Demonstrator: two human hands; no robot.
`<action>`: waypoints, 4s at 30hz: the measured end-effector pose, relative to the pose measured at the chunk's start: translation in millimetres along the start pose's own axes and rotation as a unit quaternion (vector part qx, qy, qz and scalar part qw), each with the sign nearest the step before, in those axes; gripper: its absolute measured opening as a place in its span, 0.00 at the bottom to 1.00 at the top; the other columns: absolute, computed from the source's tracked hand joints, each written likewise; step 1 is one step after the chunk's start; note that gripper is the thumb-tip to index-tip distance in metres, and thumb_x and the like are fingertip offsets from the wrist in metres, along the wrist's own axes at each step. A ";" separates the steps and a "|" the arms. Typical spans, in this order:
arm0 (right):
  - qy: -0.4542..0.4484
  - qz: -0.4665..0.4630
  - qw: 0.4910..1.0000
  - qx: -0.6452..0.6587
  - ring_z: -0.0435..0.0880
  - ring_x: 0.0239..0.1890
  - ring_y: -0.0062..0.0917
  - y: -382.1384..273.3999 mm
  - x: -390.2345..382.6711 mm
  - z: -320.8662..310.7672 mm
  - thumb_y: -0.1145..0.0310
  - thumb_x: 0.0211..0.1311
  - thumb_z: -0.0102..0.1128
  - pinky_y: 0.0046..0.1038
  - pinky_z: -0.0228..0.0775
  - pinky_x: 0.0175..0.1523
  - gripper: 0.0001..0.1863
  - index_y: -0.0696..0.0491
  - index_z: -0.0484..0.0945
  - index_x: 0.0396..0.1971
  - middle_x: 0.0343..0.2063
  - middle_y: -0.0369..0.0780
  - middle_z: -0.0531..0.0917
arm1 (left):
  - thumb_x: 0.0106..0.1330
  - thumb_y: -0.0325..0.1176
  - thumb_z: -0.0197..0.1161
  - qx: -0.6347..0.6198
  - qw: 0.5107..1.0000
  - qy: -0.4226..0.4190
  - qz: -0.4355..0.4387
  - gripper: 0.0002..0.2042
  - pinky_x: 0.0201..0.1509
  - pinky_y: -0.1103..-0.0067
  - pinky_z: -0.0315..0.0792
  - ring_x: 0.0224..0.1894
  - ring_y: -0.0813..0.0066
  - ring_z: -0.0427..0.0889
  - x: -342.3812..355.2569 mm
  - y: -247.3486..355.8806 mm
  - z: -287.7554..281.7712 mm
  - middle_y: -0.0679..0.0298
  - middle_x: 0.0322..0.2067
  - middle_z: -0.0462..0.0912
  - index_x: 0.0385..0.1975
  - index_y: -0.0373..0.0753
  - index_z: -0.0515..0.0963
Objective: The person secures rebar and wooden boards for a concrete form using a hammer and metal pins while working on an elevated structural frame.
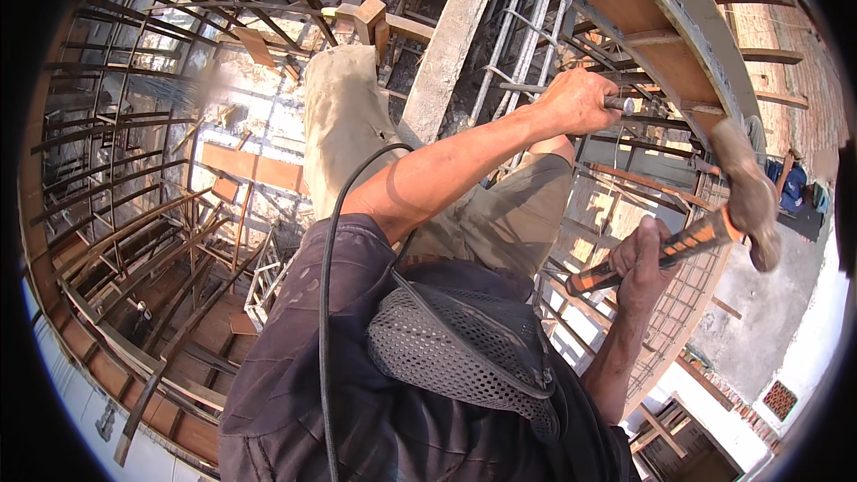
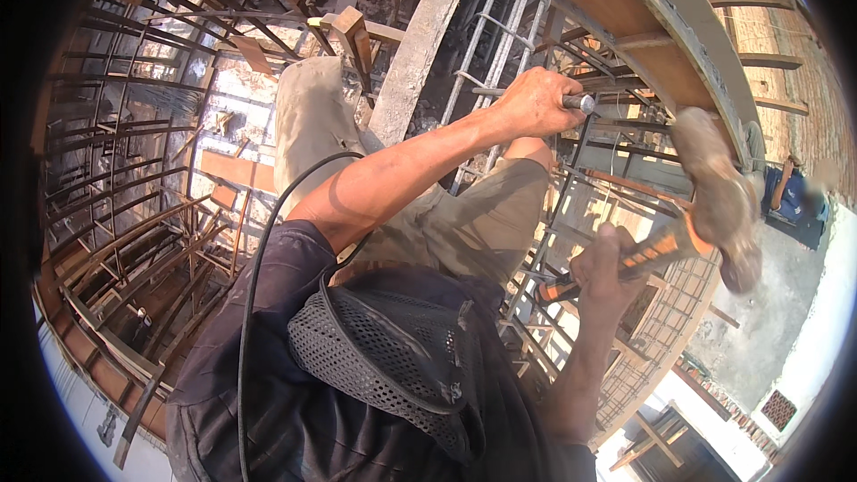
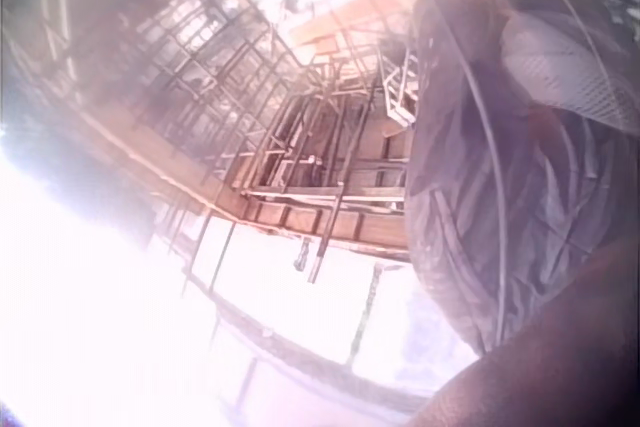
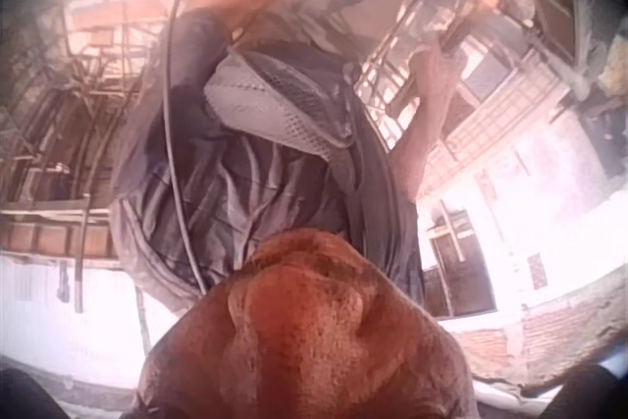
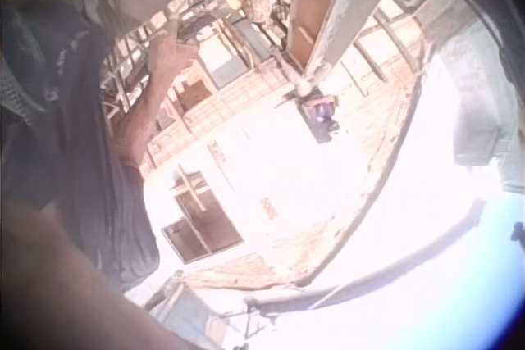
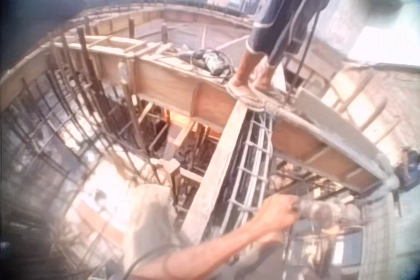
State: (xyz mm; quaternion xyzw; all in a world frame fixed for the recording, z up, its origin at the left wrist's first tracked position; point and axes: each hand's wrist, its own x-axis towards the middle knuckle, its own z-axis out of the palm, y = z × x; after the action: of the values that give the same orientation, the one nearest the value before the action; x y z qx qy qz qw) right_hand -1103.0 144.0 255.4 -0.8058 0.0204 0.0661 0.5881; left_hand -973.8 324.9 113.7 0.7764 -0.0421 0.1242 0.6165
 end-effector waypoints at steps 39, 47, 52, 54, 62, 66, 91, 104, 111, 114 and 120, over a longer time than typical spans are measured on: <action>-0.041 0.172 0.978 -0.111 0.59 0.10 0.12 21.7 -10.1 13.8 0.68 0.67 0.65 0.21 0.49 0.14 0.15 0.51 0.68 0.22 0.11 0.29 0.64 | 0.52 0.40 0.66 0.032 0.998 -0.055 -0.017 0.15 0.39 0.59 0.73 0.32 0.43 0.81 -12.6 -18.9 -13.8 0.45 0.26 0.81 0.31 0.34 0.82; 0.025 -0.137 0.990 0.014 0.54 0.07 0.11 -95.6 -19.1 -23.7 0.71 0.71 0.54 0.19 0.46 0.11 0.15 0.50 0.64 0.22 0.09 0.28 0.60 | 0.53 0.39 0.66 0.042 0.999 -0.002 0.004 0.13 0.37 0.62 0.73 0.30 0.48 0.81 -16.5 -22.6 -10.9 0.48 0.25 0.82 0.32 0.36 0.83; -0.015 -0.354 0.928 0.120 0.54 0.10 0.13 -110.2 -7.7 -2.7 0.65 0.78 0.38 0.23 0.55 0.17 0.21 0.46 0.56 0.18 0.10 0.29 0.57 | 0.54 0.38 0.66 0.002 1.000 -0.010 -0.023 0.13 0.36 0.62 0.73 0.29 0.49 0.81 -16.1 -19.1 -10.7 0.48 0.25 0.82 0.32 0.36 0.82; -0.014 -0.198 0.979 0.051 0.57 0.11 0.12 -42.2 -2.2 9.3 0.66 0.73 0.49 0.22 0.53 0.17 0.19 0.48 0.62 0.18 0.11 0.29 0.60 | 0.55 0.38 0.66 0.005 1.000 0.005 -0.002 0.12 0.35 0.62 0.72 0.27 0.52 0.80 -14.1 -20.8 -9.7 0.49 0.23 0.81 0.31 0.35 0.81; -0.095 0.269 0.949 -0.133 0.62 0.13 0.10 70.1 -27.3 14.2 0.65 0.65 0.67 0.20 0.51 0.17 0.15 0.50 0.70 0.23 0.14 0.26 0.66 | 0.63 0.34 0.62 -0.045 0.999 0.005 -0.019 0.17 0.25 0.70 0.59 0.20 0.69 0.56 -74.3 -84.7 -31.3 0.61 0.13 0.62 0.19 0.33 0.64; -0.033 0.240 0.948 -0.207 0.62 0.13 0.10 51.9 -29.0 5.7 0.68 0.67 0.65 0.19 0.50 0.17 0.13 0.51 0.70 0.25 0.14 0.26 0.66 | 0.64 0.35 0.63 -0.006 0.999 -0.038 0.012 0.13 0.26 0.68 0.66 0.18 0.65 0.66 -82.9 -61.0 -11.0 0.59 0.16 0.74 0.22 0.33 0.74; -0.067 -0.087 0.982 0.154 0.52 0.08 0.12 -56.6 -15.0 -23.8 0.71 0.72 0.52 0.20 0.46 0.11 0.19 0.48 0.60 0.19 0.09 0.28 0.57 | 0.64 0.48 0.66 -0.039 0.997 0.056 -0.023 0.21 0.40 0.62 0.76 0.32 0.51 0.85 -0.7 69.5 0.4 0.45 0.25 0.83 0.32 0.31 0.83; 0.009 -0.072 0.997 -0.012 0.68 0.18 0.09 -67.7 -21.2 1.0 0.66 0.64 0.70 0.16 0.57 0.23 0.11 0.57 0.78 0.31 0.16 0.29 0.72 | 0.71 0.56 0.60 -0.129 0.990 0.048 -0.016 0.27 0.20 0.77 0.49 0.17 0.85 0.54 37.4 49.3 -68.8 0.77 0.14 0.60 0.12 0.47 0.66; 0.048 -0.191 0.976 0.098 0.57 0.09 0.13 -88.9 -30.2 -17.1 0.68 0.74 0.52 0.19 0.49 0.13 0.11 0.62 0.72 0.41 0.11 0.33 0.62 | 0.71 0.48 0.61 -0.141 0.979 -0.145 -0.028 0.24 0.21 0.79 0.51 0.17 0.84 0.58 47.3 74.8 -69.1 0.75 0.13 0.62 0.13 0.45 0.68; 0.049 -0.180 0.975 0.117 0.56 0.08 0.12 -90.1 -31.9 -19.6 0.66 0.75 0.51 0.19 0.49 0.12 0.11 0.61 0.72 0.41 0.11 0.32 0.61 | 0.70 0.46 0.62 -0.168 0.963 -0.208 -0.021 0.22 0.21 0.79 0.53 0.17 0.84 0.59 58.0 72.4 -66.3 0.74 0.12 0.63 0.14 0.43 0.70; -0.021 -0.101 0.989 0.106 0.59 0.10 0.09 -76.6 -2.4 -4.9 0.70 0.69 0.61 0.18 0.49 0.15 0.07 0.53 0.76 0.30 0.11 0.27 0.66 | 0.68 0.45 0.63 -0.130 0.962 -0.242 0.006 0.19 0.22 0.78 0.57 0.17 0.82 0.64 66.7 65.7 -59.6 0.71 0.13 0.69 0.18 0.39 0.75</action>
State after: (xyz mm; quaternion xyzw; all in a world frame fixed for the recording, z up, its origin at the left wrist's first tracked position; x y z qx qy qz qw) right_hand -1096.4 162.8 329.6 -0.7352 -0.0667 0.0204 0.6743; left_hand -932.2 372.9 204.6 0.6959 -0.2099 -0.0701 0.6832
